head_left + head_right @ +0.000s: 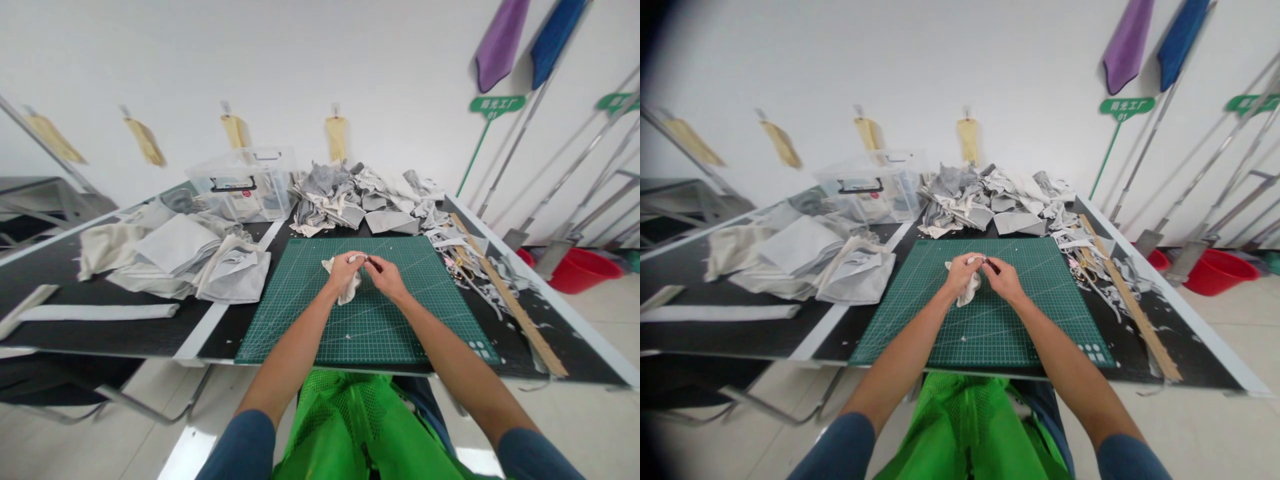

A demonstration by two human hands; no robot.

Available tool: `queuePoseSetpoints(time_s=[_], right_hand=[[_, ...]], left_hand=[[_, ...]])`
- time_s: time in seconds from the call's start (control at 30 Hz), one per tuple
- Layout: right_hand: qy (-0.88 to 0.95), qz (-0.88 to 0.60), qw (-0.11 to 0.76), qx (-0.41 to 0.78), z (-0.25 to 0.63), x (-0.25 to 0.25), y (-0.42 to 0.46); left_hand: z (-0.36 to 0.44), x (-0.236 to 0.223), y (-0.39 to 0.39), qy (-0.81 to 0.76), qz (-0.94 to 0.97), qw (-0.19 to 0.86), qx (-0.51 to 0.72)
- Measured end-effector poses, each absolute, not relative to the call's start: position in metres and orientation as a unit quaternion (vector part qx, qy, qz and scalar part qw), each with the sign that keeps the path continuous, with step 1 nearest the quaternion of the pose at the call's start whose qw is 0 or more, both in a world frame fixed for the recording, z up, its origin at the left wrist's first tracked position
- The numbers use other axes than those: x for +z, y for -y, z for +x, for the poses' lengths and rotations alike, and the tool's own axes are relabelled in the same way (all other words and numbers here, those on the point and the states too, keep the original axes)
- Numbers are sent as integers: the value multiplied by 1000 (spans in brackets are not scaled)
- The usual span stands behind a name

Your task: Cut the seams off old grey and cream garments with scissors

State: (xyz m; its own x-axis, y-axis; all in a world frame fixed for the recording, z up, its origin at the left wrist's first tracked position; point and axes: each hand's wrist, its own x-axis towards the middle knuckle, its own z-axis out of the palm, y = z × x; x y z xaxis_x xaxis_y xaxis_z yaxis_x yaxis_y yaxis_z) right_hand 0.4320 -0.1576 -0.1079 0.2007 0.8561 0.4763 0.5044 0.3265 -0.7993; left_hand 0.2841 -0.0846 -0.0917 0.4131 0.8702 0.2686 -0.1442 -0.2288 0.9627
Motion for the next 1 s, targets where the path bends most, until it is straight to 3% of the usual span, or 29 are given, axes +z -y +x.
queuePoseSetpoints(time_s=[0.67, 1.0], right_hand=[[622, -564, 519, 158, 434, -101, 162], [573, -569, 570, 150, 442, -103, 157]], left_hand=[[286, -94, 84, -281, 645, 541, 460], [286, -94, 83, -288, 648, 516, 481]])
